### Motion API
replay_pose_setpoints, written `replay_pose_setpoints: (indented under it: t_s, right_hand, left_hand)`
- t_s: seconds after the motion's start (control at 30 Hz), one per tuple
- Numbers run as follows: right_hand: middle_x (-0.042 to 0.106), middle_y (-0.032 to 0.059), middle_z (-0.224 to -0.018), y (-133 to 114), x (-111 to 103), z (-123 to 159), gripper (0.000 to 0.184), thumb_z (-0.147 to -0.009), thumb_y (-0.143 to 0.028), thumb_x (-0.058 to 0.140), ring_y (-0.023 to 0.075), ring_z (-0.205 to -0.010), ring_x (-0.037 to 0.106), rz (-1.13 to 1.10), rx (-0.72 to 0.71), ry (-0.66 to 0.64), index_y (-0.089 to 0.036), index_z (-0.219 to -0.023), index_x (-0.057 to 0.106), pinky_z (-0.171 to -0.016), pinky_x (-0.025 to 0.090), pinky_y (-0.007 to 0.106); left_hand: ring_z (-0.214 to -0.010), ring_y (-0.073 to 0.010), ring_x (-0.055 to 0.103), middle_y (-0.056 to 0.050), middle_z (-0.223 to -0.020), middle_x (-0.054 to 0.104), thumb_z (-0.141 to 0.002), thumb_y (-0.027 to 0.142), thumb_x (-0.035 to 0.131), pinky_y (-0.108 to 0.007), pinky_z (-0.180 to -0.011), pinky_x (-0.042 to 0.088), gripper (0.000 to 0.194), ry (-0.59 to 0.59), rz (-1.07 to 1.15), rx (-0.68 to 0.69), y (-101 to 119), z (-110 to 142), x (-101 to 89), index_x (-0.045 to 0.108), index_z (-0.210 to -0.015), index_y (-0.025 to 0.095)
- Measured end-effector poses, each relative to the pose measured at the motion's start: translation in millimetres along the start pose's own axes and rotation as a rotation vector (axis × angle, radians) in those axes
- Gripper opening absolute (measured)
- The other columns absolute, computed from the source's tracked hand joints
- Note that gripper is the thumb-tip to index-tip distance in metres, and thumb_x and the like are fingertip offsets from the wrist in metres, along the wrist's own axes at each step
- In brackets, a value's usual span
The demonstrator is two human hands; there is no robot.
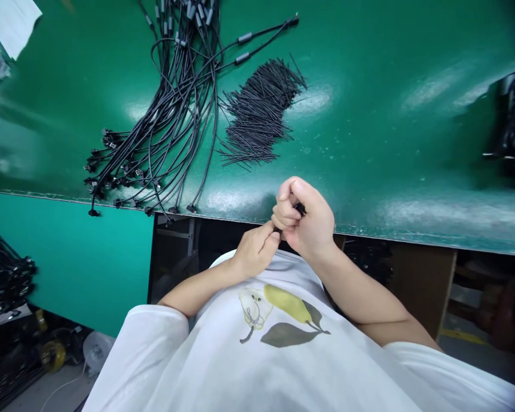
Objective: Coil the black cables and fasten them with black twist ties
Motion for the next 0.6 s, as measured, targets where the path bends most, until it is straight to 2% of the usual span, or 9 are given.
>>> replay_pose_setpoints:
  t_s: [0.07, 0.13, 0.2, 0.27, 0.33, 0.4, 0.43, 0.5, 0.6]
  right_hand:
    - [0.021, -0.0111, -0.047, 1.1, 0.4, -0.8, 0.033, -0.086, -0.046, 0.064, 0.0043, -0.038, 0.010, -0.012, 0.028, -0.026, -0.021, -0.073, 0.047, -0.035, 0.015, 0.016]
    - [0.021, -0.0111, -0.048, 1.8, -1.8, -2.7, 0.034, -0.086, -0.046, 0.065, 0.0042, -0.037, 0.011, -0.010, 0.040, -0.056, -0.021, -0.072, 0.047, -0.035, 0.017, 0.017]
    - [0.028, -0.0093, -0.051, 1.6, -6.1, -7.9, 0.035, -0.086, -0.050, 0.065, 0.0052, -0.038, 0.024, 0.084, 0.042, -0.103, -0.020, -0.073, 0.051, -0.038, 0.028, 0.018]
    - [0.045, -0.0037, -0.061, -3.8, -15.0, -20.3, 0.036, -0.088, -0.054, 0.061, 0.0098, -0.049, 0.046, 0.336, -0.021, -0.130, -0.020, -0.078, 0.057, -0.051, 0.043, 0.024]
    - [0.058, 0.0036, -0.080, -18.3, -28.8, -40.1, 0.032, -0.091, -0.051, 0.059, 0.0160, -0.071, 0.059, 0.742, -0.196, -0.058, -0.020, -0.084, 0.061, -0.070, 0.050, 0.031]
    - [0.061, 0.0066, -0.092, -32.8, -40.8, -62.3, 0.019, -0.090, -0.039, 0.061, 0.0188, -0.081, 0.058, 1.168, -0.363, 0.069, -0.020, -0.086, 0.062, -0.079, 0.048, 0.034]
    - [0.061, 0.0070, -0.093, -36.3, -45.3, -73.3, 0.014, -0.088, -0.033, 0.062, 0.0194, -0.082, 0.057, 1.346, -0.399, 0.118, -0.020, -0.085, 0.061, -0.080, 0.046, 0.035]
    - [0.060, 0.0073, -0.091, -35.3, -51.6, -92.3, 0.008, -0.086, -0.027, 0.063, 0.0201, -0.080, 0.055, 1.596, -0.369, 0.133, -0.019, -0.084, 0.060, -0.075, 0.043, 0.034]
    - [0.060, 0.0075, -0.088, -31.2, -52.1, -100.8, 0.009, -0.088, -0.025, 0.061, 0.0200, -0.077, 0.054, 1.765, -0.323, 0.079, -0.019, -0.081, 0.058, -0.067, 0.037, 0.032]
  left_hand:
    - [-0.065, -0.0145, 0.046, 0.001, -0.068, 0.050, -0.099, 0.041, 0.039, -0.030, -0.071, 0.036, 0.029, -0.026, 0.151, -0.015, -4.7, 1.1, 3.4, 0.051, -0.083, 0.020]
    - [-0.063, -0.0131, 0.045, 0.002, -0.066, 0.049, -0.097, 0.053, 0.042, -0.029, -0.068, 0.037, 0.038, -0.100, 0.345, -0.046, -10.7, 1.2, 7.4, 0.053, -0.085, 0.018]
    - [-0.060, -0.0119, 0.044, 0.003, -0.063, 0.047, -0.092, 0.063, 0.048, -0.028, -0.065, 0.037, 0.048, -0.118, 0.515, -0.101, -18.9, 1.1, 5.6, 0.056, -0.086, 0.016]
    - [-0.058, -0.0107, 0.043, 0.004, -0.061, 0.045, -0.086, 0.066, 0.056, -0.027, -0.062, 0.036, 0.052, -0.062, 0.632, -0.164, -28.9, 1.1, -2.1, 0.059, -0.087, 0.014]
    - [-0.057, -0.0097, 0.042, 0.005, -0.061, 0.044, -0.080, 0.066, 0.064, -0.026, -0.060, 0.034, 0.052, 0.032, 0.732, -0.205, -36.9, 1.5, -12.7, 0.060, -0.086, 0.014]
    - [-0.057, -0.0090, 0.043, 0.005, -0.061, 0.044, -0.076, 0.063, 0.071, -0.026, -0.059, 0.033, 0.051, 0.112, 0.822, -0.222, -40.8, 1.7, -21.9, 0.060, -0.085, 0.014]
    - [-0.057, -0.0086, 0.043, 0.005, -0.062, 0.044, -0.075, 0.061, 0.073, -0.025, -0.059, 0.033, 0.050, 0.133, 0.863, -0.227, -41.2, 1.6, -25.1, 0.060, -0.085, 0.013]
    - [-0.056, -0.0078, 0.044, 0.005, -0.062, 0.043, -0.074, 0.057, 0.076, -0.024, -0.058, 0.033, 0.048, 0.137, 0.933, -0.236, -39.9, 1.2, -28.3, 0.061, -0.087, 0.012]
    - [-0.054, -0.0065, 0.042, 0.006, -0.062, 0.042, -0.074, 0.052, 0.078, -0.023, -0.055, 0.031, 0.046, 0.128, 1.010, -0.262, -37.8, 1.4, -31.0, 0.063, -0.088, 0.011]
Point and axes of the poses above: each hand's wrist, its own z-axis away from the middle knuckle, its own x-axis out of the palm, y = z × x, the point moved 7 cm from there along -z, towards the middle knuckle
